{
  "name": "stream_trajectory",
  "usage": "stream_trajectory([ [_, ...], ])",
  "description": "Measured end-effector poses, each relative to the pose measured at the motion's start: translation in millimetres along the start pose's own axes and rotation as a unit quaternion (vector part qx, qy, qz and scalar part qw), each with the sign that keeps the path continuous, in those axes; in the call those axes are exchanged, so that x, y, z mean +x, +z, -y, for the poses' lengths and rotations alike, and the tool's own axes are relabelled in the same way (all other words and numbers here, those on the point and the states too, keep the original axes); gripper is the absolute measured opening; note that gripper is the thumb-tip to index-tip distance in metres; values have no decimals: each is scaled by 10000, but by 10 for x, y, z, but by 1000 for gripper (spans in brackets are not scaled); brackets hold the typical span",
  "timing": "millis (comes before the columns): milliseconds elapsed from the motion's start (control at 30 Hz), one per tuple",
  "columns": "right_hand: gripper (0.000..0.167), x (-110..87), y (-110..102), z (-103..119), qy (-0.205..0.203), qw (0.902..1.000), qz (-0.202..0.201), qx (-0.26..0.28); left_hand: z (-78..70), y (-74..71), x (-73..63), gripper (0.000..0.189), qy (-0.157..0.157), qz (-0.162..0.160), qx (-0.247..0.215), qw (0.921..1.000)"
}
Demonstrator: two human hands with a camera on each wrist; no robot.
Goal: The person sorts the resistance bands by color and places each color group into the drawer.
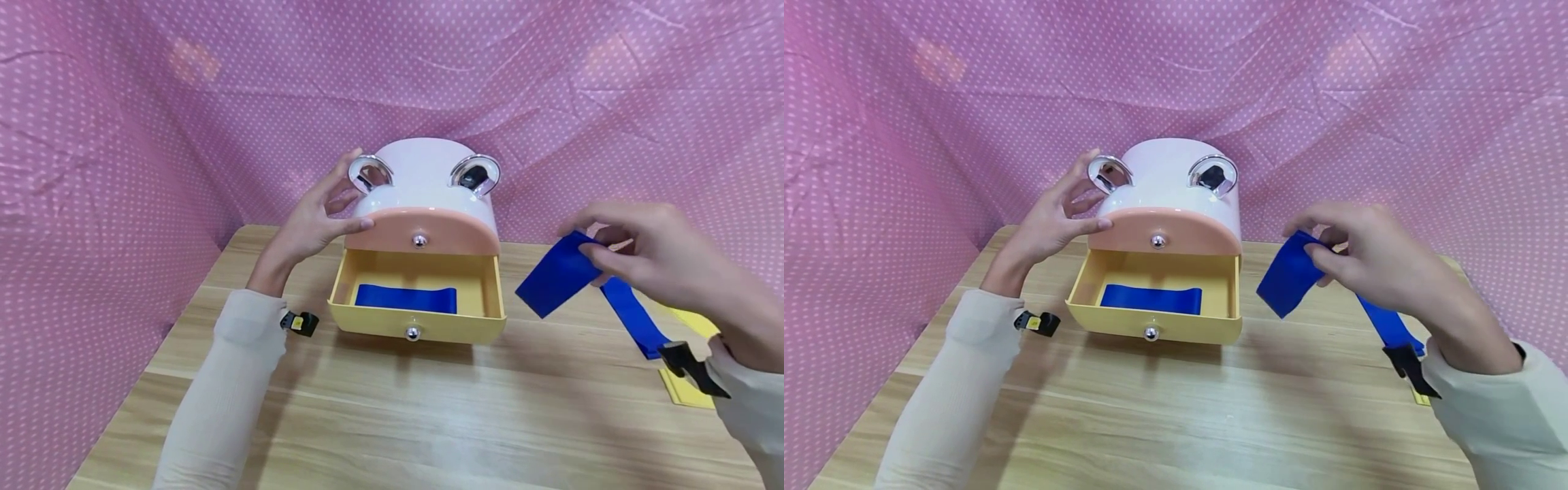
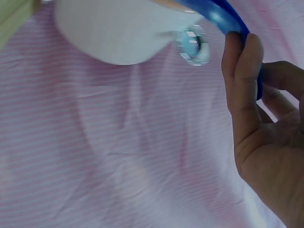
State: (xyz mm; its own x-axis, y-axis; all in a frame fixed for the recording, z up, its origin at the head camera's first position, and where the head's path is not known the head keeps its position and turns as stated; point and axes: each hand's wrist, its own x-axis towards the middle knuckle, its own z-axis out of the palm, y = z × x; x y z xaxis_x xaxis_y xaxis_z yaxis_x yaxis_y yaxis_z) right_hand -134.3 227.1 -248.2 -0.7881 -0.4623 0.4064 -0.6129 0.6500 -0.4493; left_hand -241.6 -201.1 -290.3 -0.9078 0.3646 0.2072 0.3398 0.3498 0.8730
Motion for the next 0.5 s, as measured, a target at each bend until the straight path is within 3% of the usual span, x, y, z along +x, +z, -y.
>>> stream_trajectory([
  [167,36,107,-87,208,593,9980,11,231,-6,-1,-7,104,-55,-27,-4,10000],
  [367,29,234,-29,489,1382,9873,-32,786,2,-1,7,103,8,-24,4,10000],
  [500,26,320,93,633,1379,9819,115,1294,11,2,14,103,9,-32,31,10000],
])
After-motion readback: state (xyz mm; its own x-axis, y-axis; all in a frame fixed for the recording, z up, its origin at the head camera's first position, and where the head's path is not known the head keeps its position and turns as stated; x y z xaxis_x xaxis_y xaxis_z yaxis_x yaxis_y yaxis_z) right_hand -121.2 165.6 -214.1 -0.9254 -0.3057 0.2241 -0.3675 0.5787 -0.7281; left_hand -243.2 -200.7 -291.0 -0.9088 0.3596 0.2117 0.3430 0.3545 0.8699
